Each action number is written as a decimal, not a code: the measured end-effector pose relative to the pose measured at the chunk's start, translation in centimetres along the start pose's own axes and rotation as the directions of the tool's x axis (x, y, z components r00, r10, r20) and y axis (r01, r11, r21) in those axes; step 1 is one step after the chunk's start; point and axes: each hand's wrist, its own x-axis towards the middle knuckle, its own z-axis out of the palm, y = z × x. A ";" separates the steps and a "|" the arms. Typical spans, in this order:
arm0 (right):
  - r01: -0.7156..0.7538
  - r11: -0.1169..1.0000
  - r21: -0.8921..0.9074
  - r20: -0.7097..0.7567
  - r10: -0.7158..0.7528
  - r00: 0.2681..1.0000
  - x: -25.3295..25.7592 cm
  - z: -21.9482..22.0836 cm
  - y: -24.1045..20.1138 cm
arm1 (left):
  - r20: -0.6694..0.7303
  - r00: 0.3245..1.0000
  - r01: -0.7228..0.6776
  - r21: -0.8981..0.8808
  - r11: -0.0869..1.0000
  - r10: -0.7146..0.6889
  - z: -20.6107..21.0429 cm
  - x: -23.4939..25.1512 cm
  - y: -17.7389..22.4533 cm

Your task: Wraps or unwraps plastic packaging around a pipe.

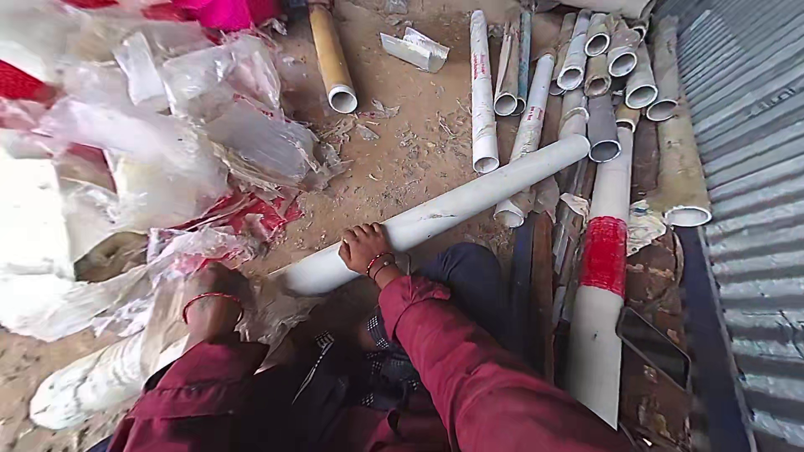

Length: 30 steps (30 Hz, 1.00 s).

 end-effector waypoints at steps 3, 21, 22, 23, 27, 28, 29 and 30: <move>0.022 0.999 -0.035 -0.104 -0.025 0.994 0.1 1.0 -0.1 | 0.035 0.982 -0.187 0.144 0.972 0.184 1.7 1.2 -2.7; 0.059 0.996 -0.068 -0.371 -0.080 0.925 0.8 6.0 -4.0 | 0.528 0.729 -0.626 0.257 0.736 0.435 -0.2 4.8 -6.6; 0.076 0.993 -0.086 -0.413 -0.104 0.905 0.9 6.4 -3.8 | 0.538 0.711 -0.641 0.228 0.733 0.454 -0.7 4.9 -7.7; 0.094 0.991 -0.099 -0.439 -0.129 0.889 1.3 6.6 -3.5 | 0.542 0.707 -0.627 0.183 0.757 0.454 -1.3 4.9 -9.0; 0.098 0.992 -0.083 -0.344 -0.121 0.931 3.4 5.2 -3.8 | 0.490 0.746 -0.520 0.006 0.854 0.451 -3.1 5.8 -14.3; 0.077 0.994 -0.082 -0.287 -0.098 0.953 3.6 4.9 -3.9 | 0.464 0.756 -0.521 -0.001 0.854 0.462 -2.8 6.2 -15.3; 0.070 0.993 -0.092 -0.260 -0.091 0.961 3.7 4.8 -3.8 | 0.426 0.769 -0.532 0.016 0.846 0.476 -2.4 6.5 -16.0; 0.067 0.992 -0.107 -0.253 -0.092 0.963 3.9 4.8 -4.0 | 0.387 0.795 -0.533 0.077 0.843 0.467 -2.4 6.5 -15.8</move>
